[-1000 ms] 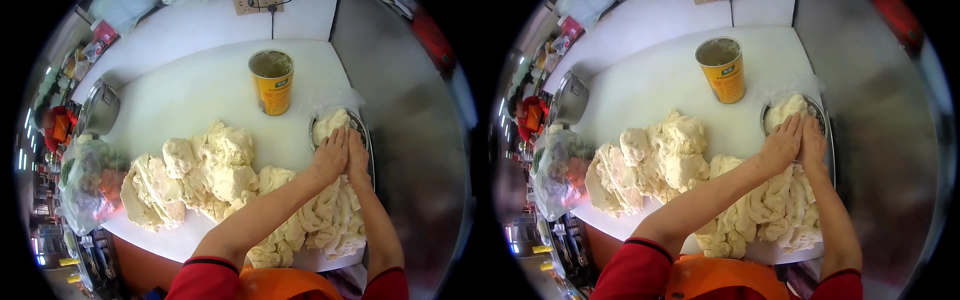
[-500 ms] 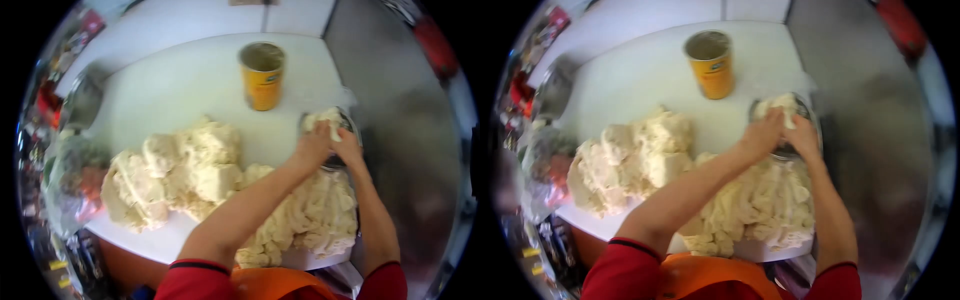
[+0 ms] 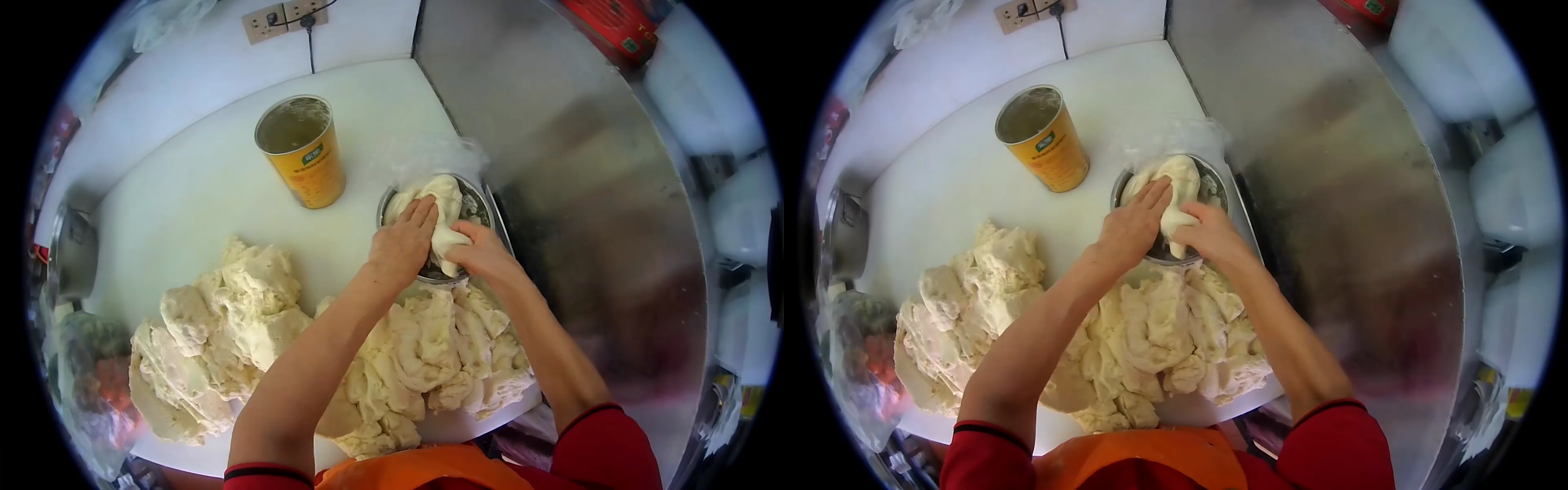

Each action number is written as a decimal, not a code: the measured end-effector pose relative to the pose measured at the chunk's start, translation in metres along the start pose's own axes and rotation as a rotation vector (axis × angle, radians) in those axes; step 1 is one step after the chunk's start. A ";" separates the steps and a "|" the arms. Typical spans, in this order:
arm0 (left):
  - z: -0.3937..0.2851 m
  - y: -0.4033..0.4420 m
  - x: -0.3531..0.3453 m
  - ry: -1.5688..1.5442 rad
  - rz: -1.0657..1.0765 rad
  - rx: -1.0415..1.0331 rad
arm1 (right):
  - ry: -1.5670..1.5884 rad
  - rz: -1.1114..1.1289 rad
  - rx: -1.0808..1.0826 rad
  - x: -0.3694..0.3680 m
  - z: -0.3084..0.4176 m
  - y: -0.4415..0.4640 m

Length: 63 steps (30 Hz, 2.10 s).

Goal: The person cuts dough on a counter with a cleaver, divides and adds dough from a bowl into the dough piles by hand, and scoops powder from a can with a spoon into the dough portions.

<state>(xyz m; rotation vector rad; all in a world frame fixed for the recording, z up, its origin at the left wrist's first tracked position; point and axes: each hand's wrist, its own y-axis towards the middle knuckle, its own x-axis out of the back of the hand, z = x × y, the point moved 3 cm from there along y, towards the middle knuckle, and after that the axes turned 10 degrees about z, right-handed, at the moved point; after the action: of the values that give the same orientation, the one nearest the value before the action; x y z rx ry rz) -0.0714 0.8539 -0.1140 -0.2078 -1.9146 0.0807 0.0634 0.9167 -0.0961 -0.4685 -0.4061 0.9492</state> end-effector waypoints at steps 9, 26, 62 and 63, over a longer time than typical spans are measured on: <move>0.018 0.006 0.027 -0.981 -0.004 -0.003 | 0.538 -0.034 0.453 -0.012 0.045 -0.104; -0.052 -0.272 0.062 -1.122 -0.032 0.328 | 0.171 0.381 0.383 -0.196 -0.014 -0.157; 0.053 -0.329 0.016 0.486 -0.044 0.142 | -0.431 0.226 0.467 -0.225 -0.024 -0.187; 0.052 -0.328 0.016 0.510 -0.041 0.142 | -0.439 0.230 0.476 -0.224 -0.024 -0.186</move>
<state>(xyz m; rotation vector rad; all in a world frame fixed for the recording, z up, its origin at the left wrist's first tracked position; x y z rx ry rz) -0.1600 0.5372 -0.0661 -0.0810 -1.3977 0.1230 0.0844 0.6304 -0.0426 0.1375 -0.5073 1.3328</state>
